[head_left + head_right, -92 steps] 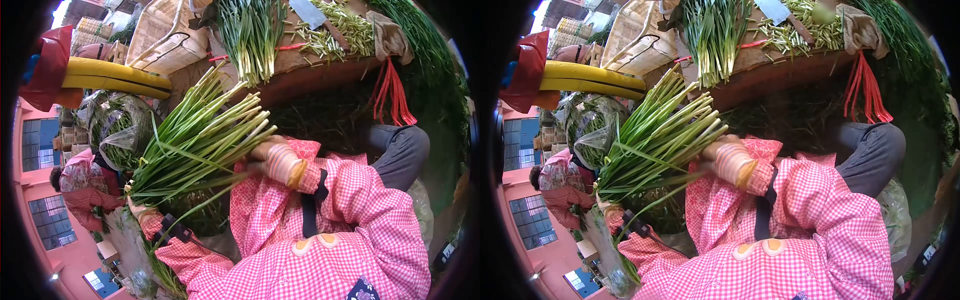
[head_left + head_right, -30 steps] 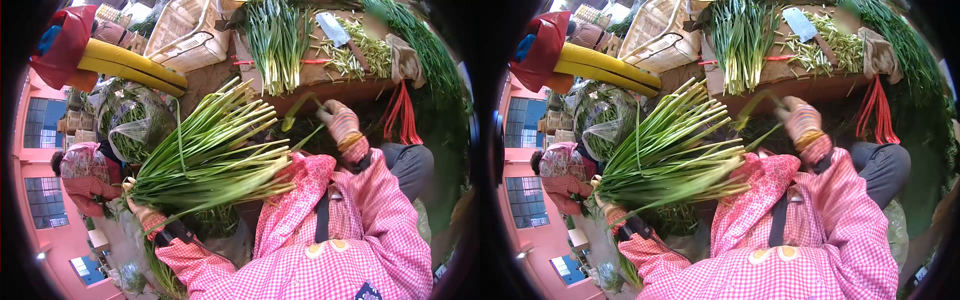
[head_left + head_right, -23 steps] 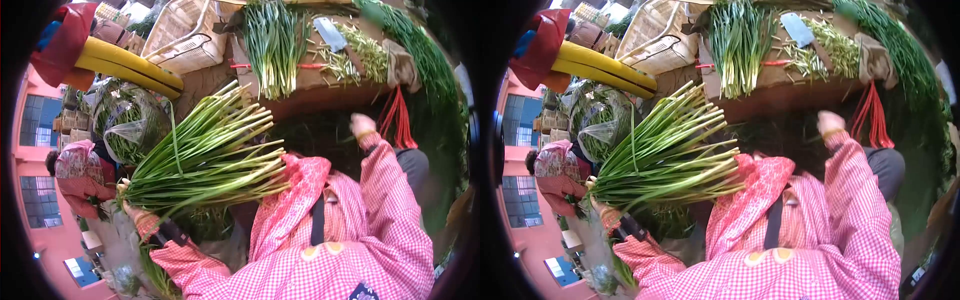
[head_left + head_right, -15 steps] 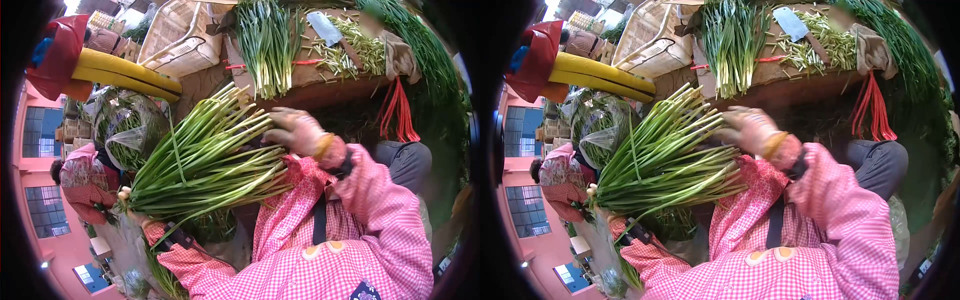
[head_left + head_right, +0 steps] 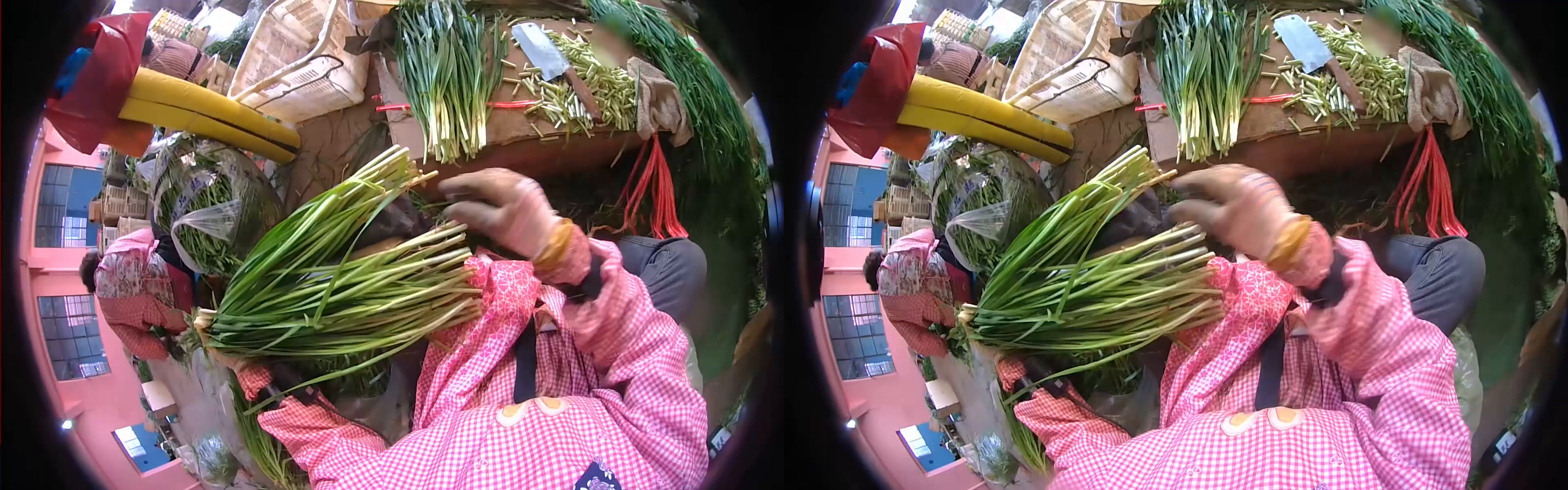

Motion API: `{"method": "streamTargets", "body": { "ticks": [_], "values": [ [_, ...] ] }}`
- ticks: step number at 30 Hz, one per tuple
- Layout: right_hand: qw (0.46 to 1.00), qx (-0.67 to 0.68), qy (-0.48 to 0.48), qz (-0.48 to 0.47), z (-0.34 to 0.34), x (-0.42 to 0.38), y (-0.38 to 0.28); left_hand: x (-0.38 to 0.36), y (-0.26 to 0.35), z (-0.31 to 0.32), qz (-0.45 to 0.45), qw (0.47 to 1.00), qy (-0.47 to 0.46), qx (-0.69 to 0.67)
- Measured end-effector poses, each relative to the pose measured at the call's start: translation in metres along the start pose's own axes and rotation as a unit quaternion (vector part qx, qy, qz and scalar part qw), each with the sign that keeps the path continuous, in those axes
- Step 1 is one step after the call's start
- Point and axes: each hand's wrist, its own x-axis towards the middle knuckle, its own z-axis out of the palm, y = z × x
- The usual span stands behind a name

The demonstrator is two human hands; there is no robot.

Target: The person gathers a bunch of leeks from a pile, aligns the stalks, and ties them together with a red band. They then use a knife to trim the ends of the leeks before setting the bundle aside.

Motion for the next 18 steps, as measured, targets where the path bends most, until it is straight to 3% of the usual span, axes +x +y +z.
{"method": "streamTargets", "body": {
  "ticks": [1,2,3,4,7,9,12,13,14,15,16,17,18],
  "values": [
    [0.995,-0.082,0.026,-0.055,0.010,0.008,-0.011,-0.002,0.006,-0.010,0.008,0.999,0.019,0.042],
    [0.987,-0.155,-0.048,-0.007,0.019,0.021,-0.023,-0.001,0.004,0.007,-0.035,0.983,0.038,-0.174],
    [0.966,-0.227,-0.120,0.038,0.025,0.037,-0.034,0.001,0.002,0.027,-0.068,0.919,0.075,-0.381],
    [0.956,-0.249,-0.142,0.069,0.036,0.049,-0.039,0.005,-0.002,0.050,-0.065,0.857,0.067,-0.507],
    [0.952,-0.262,-0.123,0.104,0.063,0.058,-0.036,0.020,-0.012,0.079,-0.145,0.758,-0.082,-0.631],
    [0.963,-0.229,-0.077,0.115,0.079,0.049,-0.017,0.014,-0.007,0.059,-0.145,0.689,-0.093,-0.703],
    [0.955,-0.287,0.040,-0.058,0.058,0.025,-0.006,0.010,0.006,0.034,-0.117,0.726,0.014,-0.677],
    [0.932,-0.361,-0.022,-0.026,0.044,0.021,0.011,0.005,0.004,0.043,-0.077,0.791,0.044,-0.605],
    [0.861,-0.505,-0.064,-0.008,0.034,0.017,0.038,0.000,0.002,0.052,-0.045,0.850,0.082,-0.518],
    [0.863,-0.503,-0.018,0.029,0.010,0.011,0.067,-0.004,0.000,0.060,-0.021,0.895,0.126,-0.428],
    [0.882,-0.461,0.069,0.063,-0.009,-0.004,0.102,0.000,-0.005,0.086,-0.012,0.906,0.148,-0.395],
    [0.845,-0.521,-0.017,0.116,-0.030,-0.017,0.123,0.001,-0.007,0.098,-0.001,0.917,0.171,-0.361],
    [0.780,-0.564,-0.155,0.222,-0.045,-0.022,0.127,-0.001,-0.007,0.083,0.044,0.963,0.233,-0.129]
  ]
}}
